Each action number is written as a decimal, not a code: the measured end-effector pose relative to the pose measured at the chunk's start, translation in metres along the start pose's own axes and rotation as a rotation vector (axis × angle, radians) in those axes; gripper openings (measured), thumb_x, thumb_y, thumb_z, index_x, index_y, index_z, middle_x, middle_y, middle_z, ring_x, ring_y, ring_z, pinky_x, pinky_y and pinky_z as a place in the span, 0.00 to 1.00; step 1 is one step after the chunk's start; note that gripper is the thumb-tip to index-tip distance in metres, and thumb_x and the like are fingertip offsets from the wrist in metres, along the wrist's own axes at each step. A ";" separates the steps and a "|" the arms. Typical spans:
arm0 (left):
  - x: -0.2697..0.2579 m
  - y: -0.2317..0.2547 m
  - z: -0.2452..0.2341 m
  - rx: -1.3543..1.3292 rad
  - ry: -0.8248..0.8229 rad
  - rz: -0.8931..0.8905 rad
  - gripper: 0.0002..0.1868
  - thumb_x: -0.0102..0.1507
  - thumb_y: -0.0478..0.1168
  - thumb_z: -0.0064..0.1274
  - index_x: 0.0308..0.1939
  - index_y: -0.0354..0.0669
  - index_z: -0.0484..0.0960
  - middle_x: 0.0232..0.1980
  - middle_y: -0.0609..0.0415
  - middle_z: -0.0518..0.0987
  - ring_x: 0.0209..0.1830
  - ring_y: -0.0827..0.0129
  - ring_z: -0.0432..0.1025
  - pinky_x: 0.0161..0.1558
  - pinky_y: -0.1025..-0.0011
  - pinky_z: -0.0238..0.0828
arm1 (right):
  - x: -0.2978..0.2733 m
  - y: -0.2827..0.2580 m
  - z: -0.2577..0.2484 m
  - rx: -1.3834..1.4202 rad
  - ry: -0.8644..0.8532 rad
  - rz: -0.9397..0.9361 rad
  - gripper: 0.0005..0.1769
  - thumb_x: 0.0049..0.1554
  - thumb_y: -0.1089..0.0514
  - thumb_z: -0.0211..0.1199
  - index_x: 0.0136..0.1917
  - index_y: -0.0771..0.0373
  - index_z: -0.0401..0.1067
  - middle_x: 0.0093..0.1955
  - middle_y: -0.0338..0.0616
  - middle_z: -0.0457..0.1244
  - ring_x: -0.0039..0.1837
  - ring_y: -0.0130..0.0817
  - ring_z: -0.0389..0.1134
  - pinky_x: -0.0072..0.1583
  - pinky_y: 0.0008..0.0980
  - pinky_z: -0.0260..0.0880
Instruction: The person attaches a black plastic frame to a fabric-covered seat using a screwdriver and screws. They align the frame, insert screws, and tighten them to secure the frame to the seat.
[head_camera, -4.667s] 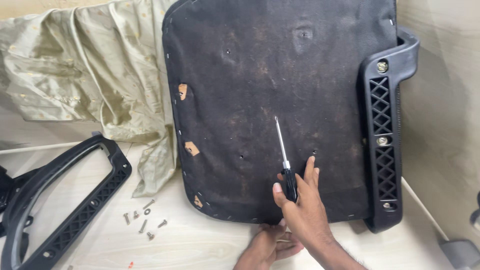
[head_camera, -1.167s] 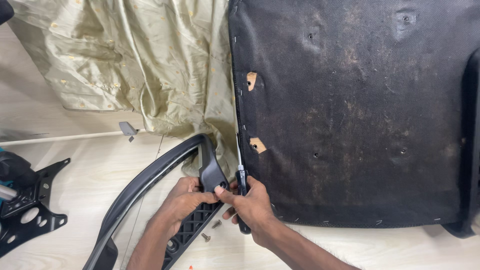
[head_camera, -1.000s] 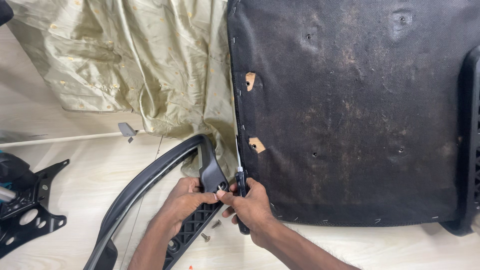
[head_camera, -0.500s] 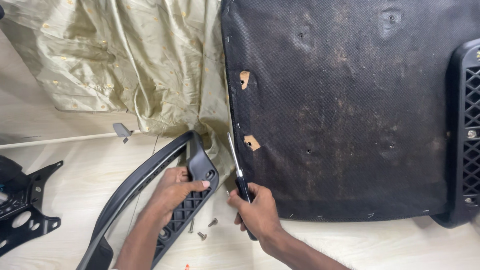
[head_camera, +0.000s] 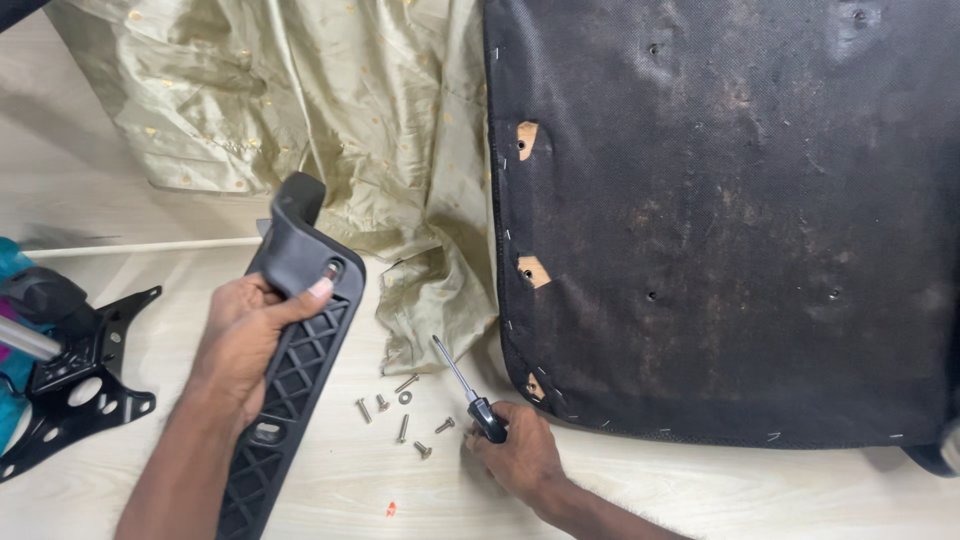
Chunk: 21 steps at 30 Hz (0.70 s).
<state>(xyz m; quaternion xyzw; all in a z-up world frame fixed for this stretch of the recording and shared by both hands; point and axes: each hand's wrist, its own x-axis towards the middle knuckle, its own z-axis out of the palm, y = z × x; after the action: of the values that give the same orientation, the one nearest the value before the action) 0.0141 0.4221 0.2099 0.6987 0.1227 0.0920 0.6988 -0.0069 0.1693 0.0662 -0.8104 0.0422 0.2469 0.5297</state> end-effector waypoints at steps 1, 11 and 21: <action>-0.003 0.003 -0.006 -0.018 0.019 0.027 0.16 0.58 0.31 0.61 0.48 0.28 0.79 0.38 0.44 0.83 0.28 0.68 0.77 0.32 0.71 0.78 | 0.001 0.001 -0.001 0.014 -0.018 0.015 0.06 0.55 0.61 0.67 0.47 0.61 0.74 0.32 0.42 0.66 0.30 0.28 0.66 0.32 0.30 0.66; -0.041 0.031 -0.044 -0.142 0.207 0.274 0.12 0.68 0.37 0.55 0.53 0.35 0.76 0.45 0.51 0.83 0.40 0.70 0.80 0.44 0.72 0.80 | -0.003 0.005 -0.021 0.217 -0.028 -0.004 0.13 0.54 0.54 0.66 0.42 0.61 0.65 0.32 0.38 0.60 0.34 0.29 0.70 0.32 0.29 0.69; -0.051 0.074 0.006 -0.419 0.022 0.524 0.07 0.70 0.34 0.55 0.50 0.33 0.81 0.45 0.49 0.83 0.40 0.62 0.79 0.46 0.65 0.81 | -0.011 -0.027 -0.045 0.252 0.183 -0.230 0.17 0.53 0.45 0.65 0.36 0.54 0.63 0.35 0.38 0.64 0.41 0.29 0.72 0.40 0.33 0.77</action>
<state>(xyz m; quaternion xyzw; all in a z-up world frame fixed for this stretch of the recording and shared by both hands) -0.0300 0.4015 0.2857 0.5466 -0.0751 0.2995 0.7783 0.0083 0.1394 0.1082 -0.7562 0.0278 0.1028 0.6456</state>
